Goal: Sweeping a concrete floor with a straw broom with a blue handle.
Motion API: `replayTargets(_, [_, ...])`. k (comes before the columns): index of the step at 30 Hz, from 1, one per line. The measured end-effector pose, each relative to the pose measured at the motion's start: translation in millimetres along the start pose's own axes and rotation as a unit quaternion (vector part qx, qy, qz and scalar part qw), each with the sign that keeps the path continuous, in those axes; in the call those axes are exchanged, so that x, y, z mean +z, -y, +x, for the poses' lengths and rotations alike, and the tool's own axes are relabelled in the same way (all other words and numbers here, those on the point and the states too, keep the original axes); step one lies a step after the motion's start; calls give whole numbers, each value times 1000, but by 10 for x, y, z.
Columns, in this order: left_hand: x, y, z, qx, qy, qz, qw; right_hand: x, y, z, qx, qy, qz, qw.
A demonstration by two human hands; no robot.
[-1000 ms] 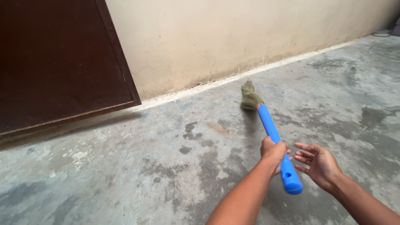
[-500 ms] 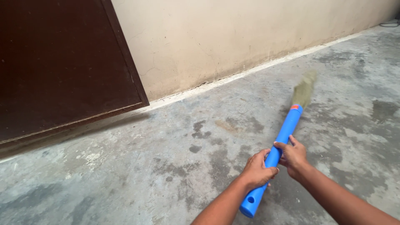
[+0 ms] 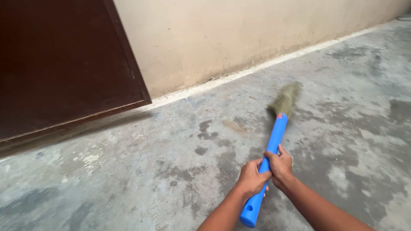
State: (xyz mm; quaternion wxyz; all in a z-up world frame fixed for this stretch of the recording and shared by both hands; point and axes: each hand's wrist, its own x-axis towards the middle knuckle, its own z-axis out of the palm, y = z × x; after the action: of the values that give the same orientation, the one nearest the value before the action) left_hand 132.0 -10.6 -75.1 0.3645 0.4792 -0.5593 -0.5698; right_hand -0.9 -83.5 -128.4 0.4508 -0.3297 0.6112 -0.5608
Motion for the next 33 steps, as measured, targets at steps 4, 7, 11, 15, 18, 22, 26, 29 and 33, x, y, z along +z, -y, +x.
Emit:
replayTargets(4, [170,-173,19,20,-3,-10,1000,-155,149,-18,-70,-64,1,995])
replayTargets(7, [316,-113,158,25,15,-27,999,-340,222,-29,-65,-97,3,993])
replayTargets(11, [570,122,468,-27,98,-111,989,-566,227,-76,8,-79,34,996])
replayTargets(15, [634,50,463,-93,108,-177,974,-633,329,-224,72,-60,39,995])
replayTargets(18, [609,62,442,-90,88,-191,973,-585,414,-394,88,-46,30,995])
replayTargets(22, [770,289,624,-69,78,-206,973,-612,318,-448,80,-25,24,996])
replayTargets(26, [991,402,705,-38,7,-184,982,-699,288,-504,84,-16,78,993])
replayTargets(29, [1105,229,555,-59,-5,-194,979,-842,319,-536,100,-33,89,990])
replayTargets(33, [1256,62,360,-94,-7,-186,978,-1045,363,-530,128,-69,46,988])
